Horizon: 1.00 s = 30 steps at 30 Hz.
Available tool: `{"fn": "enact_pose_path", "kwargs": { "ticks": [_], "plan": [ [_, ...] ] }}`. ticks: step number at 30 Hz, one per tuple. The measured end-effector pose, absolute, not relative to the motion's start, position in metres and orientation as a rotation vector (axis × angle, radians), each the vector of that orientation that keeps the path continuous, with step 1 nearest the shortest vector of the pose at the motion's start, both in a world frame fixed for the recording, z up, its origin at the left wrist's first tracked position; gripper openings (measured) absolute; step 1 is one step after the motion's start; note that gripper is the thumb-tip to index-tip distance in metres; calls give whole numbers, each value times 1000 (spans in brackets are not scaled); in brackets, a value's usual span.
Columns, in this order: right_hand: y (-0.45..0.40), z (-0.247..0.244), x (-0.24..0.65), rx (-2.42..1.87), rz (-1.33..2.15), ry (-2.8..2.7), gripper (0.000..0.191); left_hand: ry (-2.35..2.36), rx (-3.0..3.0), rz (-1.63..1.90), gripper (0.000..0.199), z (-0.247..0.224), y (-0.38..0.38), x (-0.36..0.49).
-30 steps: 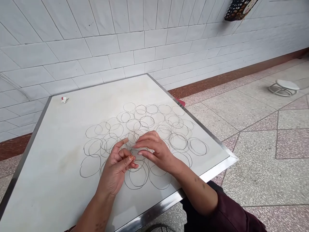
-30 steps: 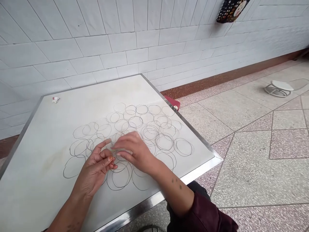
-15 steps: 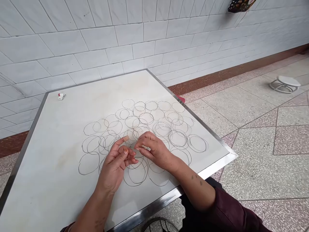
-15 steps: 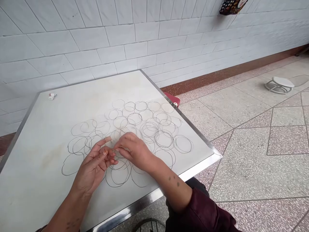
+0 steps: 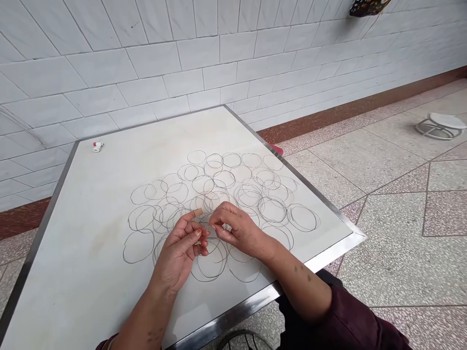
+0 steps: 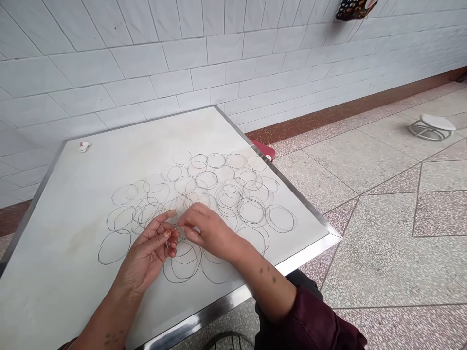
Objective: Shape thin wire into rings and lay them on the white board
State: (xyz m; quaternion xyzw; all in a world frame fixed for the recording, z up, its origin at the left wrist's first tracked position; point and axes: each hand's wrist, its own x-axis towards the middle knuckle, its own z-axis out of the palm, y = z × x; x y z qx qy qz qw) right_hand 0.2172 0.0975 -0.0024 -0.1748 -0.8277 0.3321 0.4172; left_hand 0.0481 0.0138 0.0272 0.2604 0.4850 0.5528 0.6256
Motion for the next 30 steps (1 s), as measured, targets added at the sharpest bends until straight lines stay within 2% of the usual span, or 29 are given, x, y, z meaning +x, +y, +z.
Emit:
{"fn": "enact_pose_path", "kwargs": {
  "ticks": [5, 10, 17, 23, 30],
  "plan": [
    [97, -3, 217, -438, 854, -2095, 10, 1127, 608, 1279, 48, 27, 14, 50],
    [95, -3, 219, -406, 858, -2165, 17, 1189, 621, 1262, 48, 25, 14, 51],
    [95, 1, 222, -415, 875, -2194, 11, 1292, 709, 1261, 47, 24, 13, 53],
    [96, -4, 220, -422, 774, -2226, 12, 1346, 771, 1274, 48, 24, 13, 55],
    [99, -8, 221, -480, 657, -2218, 11, 1204, 673, 1287, 45, 23, 13, 51]
  ]
}}
